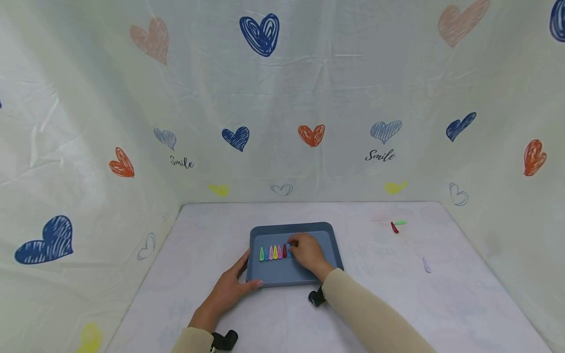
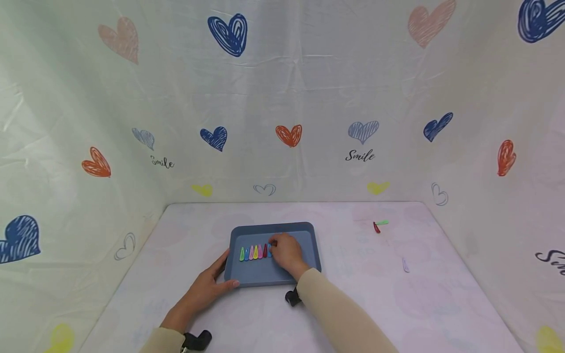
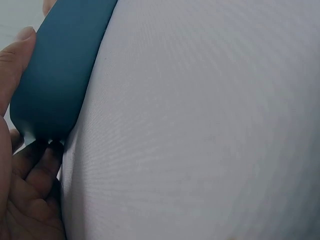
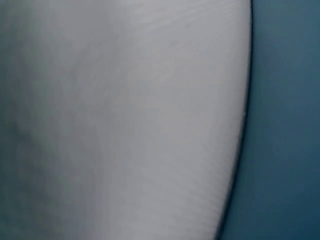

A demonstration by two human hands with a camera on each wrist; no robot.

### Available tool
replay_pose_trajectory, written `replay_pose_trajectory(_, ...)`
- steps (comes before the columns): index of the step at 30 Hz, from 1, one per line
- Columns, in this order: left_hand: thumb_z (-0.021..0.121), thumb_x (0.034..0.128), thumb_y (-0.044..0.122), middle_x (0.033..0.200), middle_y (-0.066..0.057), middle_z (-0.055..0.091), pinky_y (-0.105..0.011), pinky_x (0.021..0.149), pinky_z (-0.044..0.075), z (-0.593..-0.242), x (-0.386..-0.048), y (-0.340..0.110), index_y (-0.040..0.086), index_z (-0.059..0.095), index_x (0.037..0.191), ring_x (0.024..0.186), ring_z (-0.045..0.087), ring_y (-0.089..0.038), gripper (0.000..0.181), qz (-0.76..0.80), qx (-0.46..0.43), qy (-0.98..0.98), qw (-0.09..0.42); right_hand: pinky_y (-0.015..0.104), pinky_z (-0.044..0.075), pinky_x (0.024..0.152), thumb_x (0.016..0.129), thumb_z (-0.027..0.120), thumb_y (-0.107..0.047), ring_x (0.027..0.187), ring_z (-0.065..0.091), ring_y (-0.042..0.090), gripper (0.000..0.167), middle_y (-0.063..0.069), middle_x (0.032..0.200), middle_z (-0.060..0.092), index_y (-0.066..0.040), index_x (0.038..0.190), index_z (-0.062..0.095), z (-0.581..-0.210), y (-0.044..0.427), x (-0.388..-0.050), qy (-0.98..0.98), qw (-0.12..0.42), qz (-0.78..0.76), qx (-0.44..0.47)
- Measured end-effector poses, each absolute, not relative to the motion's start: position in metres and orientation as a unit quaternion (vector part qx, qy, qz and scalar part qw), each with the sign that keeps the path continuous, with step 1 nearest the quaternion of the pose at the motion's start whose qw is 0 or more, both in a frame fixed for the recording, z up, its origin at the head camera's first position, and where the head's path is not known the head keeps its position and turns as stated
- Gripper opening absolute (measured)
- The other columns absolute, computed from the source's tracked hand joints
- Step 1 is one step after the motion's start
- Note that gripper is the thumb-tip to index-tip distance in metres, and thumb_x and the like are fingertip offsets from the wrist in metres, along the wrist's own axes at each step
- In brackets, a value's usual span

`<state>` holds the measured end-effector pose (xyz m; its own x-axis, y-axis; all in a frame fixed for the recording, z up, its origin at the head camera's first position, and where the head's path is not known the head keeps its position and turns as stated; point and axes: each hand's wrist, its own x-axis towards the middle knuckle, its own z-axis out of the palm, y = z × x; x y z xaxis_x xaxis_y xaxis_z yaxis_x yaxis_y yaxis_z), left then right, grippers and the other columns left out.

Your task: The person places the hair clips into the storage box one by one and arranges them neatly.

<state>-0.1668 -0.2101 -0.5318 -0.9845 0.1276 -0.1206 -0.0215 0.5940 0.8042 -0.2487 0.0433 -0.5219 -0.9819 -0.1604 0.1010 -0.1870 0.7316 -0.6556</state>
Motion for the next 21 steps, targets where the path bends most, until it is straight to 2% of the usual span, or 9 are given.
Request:
replay_pose_trajectory(8,0.088,0.0828,0.053,0.17,-0.012,0.036,-0.062,0.125,0.031,-0.5304,-0.1665,-0.2091,0.025,0.03,0.169,0.159,0.031,-0.039,0.107,0.451,0.027,0.888,0.083,0.043,0.06,0.083,0.095,0.077,-0.009,0.09,0.069,0.018,0.017,0.006,0.101,0.078,-0.006,0.111,0.081,-0.5223,0.0435,-0.2487,-0.929,0.016,0.359,0.093)
replay_pose_trajectory(21,0.087,0.0831,0.054,0.17,-0.012,0.037,-0.06,0.125,0.032,-0.532,-0.1663,-0.2098,0.025,0.029,0.169,0.158,0.033,-0.037,0.107,0.45,0.033,0.889,0.078,0.041,0.058,0.081,0.096,0.076,-0.012,0.09,0.066,0.018,0.018,0.006,0.099,0.074,-0.007,0.114,0.079,-0.5236,0.0448,-0.2465,-0.925,0.022,0.367,0.095)
